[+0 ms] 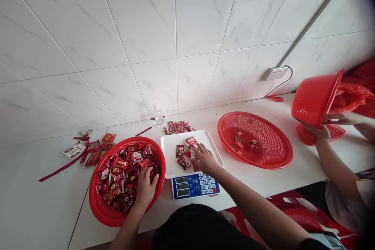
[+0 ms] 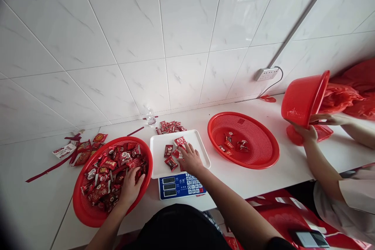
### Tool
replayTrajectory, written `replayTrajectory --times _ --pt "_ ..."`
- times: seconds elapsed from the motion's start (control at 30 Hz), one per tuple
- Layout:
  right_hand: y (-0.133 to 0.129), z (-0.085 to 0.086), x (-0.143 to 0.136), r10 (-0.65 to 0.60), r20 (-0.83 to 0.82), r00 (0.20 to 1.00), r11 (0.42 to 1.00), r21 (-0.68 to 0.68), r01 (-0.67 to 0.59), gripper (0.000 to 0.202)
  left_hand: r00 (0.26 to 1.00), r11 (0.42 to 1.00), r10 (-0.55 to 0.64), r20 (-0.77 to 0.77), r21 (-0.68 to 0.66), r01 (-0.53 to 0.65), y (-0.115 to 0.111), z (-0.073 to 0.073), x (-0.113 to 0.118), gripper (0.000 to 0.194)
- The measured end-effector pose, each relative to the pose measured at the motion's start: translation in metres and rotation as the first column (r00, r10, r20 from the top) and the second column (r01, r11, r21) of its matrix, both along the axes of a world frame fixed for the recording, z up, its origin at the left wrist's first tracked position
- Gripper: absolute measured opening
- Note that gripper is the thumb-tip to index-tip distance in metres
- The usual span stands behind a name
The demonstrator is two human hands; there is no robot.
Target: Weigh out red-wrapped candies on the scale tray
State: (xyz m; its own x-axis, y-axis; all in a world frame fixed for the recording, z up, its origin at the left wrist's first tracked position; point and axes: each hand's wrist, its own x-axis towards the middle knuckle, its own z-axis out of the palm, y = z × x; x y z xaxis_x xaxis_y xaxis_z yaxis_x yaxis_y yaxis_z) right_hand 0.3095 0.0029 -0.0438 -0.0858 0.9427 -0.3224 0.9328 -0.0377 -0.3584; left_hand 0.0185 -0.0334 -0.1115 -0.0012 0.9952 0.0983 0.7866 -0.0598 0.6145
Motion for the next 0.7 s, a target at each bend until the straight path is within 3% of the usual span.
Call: replayTrajectory --times 0.13,0.27,0.43,0.7 --pt "0.029 -0.002 -0.001 0.002 -0.016 1.000 1.000 0.009 -0.002 0.067 0.999 0.998 -0.044 -0.005 -0.055 0.044 -0.005 -0.009 0.007 0.056" --pt "0.035 -0.010 -0.002 0.063 -0.036 0.997 0.998 -0.021 -0.064 0.065 0.996 0.994 -0.082 -0.040 -0.077 0.078 -0.008 -0.012 0.009 0.059" --pt "0.018 -0.014 -0.006 0.091 -0.040 0.995 0.996 -0.003 -0.091 0.063 0.998 0.987 -0.035 -0.042 -0.160 0.028 -0.006 -0.010 0.000 0.060" --pt "-0.027 -0.019 0.004 0.140 -0.166 0.976 0.981 0.155 -0.115 0.052 0.997 0.941 -0.015 -0.075 -0.338 -0.011 0.002 0.003 -0.020 0.055"
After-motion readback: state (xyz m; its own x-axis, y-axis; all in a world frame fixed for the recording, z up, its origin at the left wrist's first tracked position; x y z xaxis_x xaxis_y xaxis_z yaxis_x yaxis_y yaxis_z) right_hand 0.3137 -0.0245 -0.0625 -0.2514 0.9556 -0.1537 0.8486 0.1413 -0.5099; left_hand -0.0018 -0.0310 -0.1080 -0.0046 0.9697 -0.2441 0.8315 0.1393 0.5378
